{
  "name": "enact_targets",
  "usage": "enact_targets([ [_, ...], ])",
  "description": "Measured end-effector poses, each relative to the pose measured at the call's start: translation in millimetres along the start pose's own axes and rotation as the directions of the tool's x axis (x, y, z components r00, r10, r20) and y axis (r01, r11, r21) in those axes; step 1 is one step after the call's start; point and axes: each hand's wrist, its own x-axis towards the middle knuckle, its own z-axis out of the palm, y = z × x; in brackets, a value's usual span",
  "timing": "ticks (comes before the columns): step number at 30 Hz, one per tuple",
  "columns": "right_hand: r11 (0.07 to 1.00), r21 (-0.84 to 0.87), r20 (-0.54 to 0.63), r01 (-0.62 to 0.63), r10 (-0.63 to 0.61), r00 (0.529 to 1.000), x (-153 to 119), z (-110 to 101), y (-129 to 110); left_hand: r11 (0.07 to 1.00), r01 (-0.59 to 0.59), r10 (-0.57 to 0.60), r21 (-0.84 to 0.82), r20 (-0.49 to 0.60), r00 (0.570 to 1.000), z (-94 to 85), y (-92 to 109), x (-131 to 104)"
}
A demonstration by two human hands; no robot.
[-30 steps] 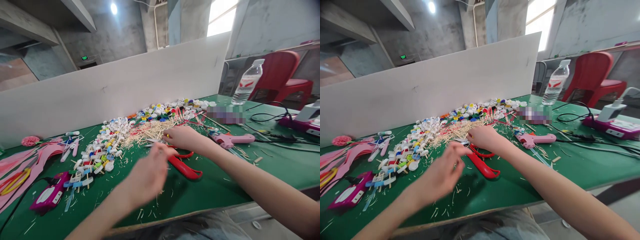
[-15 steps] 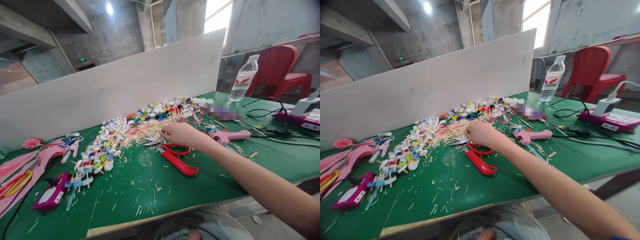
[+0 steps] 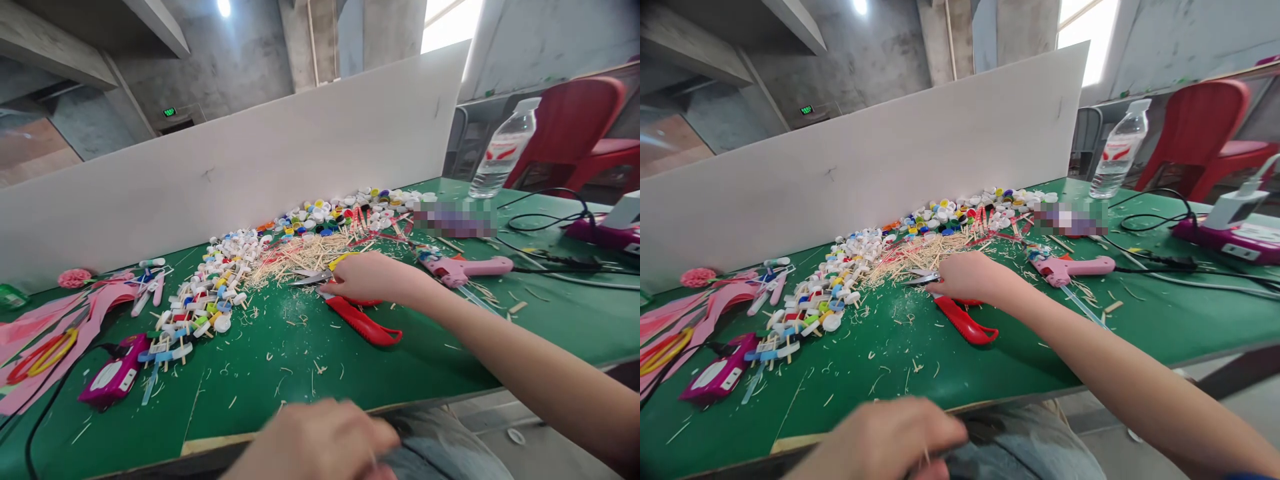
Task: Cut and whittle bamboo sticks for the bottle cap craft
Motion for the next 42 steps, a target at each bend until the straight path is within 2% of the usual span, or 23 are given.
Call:
enact_targets([
  [1,1.000,-0.017,0.037,0.010,-0.010,0.999,-3,0,-4,0.998,0.063,-0.062,0.024,-0.057,0.996,-19.0,-7,5],
  [2,0.999,-0.042,0.062,0.023,-0.021,0.998,-5,0,-8,0.981,0.182,-0.176,0.062,-0.090,0.980,-34.7,-15,10],
  [4,0.994,-0.100,0.087,0.038,-0.029,0.996,-10,0,-16,0.919,0.374,-0.360,0.129,-0.119,0.925,-56.4,-37,20],
  [6,0.989,-0.143,0.103,0.042,-0.027,0.994,-13,1,-22,0.850,0.497,-0.474,0.174,-0.155,0.867,-67.7,-63,28],
  [8,0.988,-0.145,0.127,0.053,-0.035,0.991,-15,1,-24,0.814,0.554,-0.530,0.174,-0.166,0.831,-72.8,-87,33],
  [12,0.994,-0.080,0.147,0.070,-0.058,0.987,-16,1,-20,0.826,0.548,-0.540,0.129,-0.097,0.836,-75.1,-120,38],
  [15,0.998,-0.018,0.131,0.056,-0.053,0.990,-16,-1,-13,0.838,0.532,-0.526,0.118,-0.081,0.847,-74.2,-133,42],
  [18,0.999,0.031,0.111,0.031,-0.034,0.993,-14,-6,-7,0.829,0.541,-0.530,0.143,-0.113,0.841,-73.4,-142,47],
  [23,0.999,0.037,0.035,-0.016,0.015,0.999,-10,-12,4,0.794,0.584,-0.572,0.167,-0.121,0.812,-75.1,-149,54],
  [26,0.998,0.045,0.021,-0.049,0.048,0.999,-9,-15,11,0.810,0.545,-0.531,0.217,-0.124,0.839,-75.9,-151,53],
  [29,0.996,0.050,-0.015,-0.075,0.076,0.997,-7,-16,18,0.844,0.469,-0.476,0.259,-0.039,0.878,-75.1,-156,51],
  [31,0.993,0.057,-0.032,-0.101,0.103,0.994,-5,-16,22,0.851,0.457,-0.468,0.258,-0.021,0.883,-74.3,-161,52],
  [36,0.984,0.089,-0.107,-0.154,0.163,0.981,-1,-13,27,0.840,0.467,-0.470,0.275,-0.059,0.881,-69.7,-173,72],
  [39,0.981,0.117,-0.179,-0.152,0.171,0.969,1,-11,27,0.845,0.447,-0.459,0.293,-0.030,0.888,-60.7,-176,85],
  [42,0.972,0.133,-0.232,-0.194,0.220,0.947,4,-9,26,0.869,0.379,-0.409,0.319,0.030,0.912,-49.0,-175,93],
])
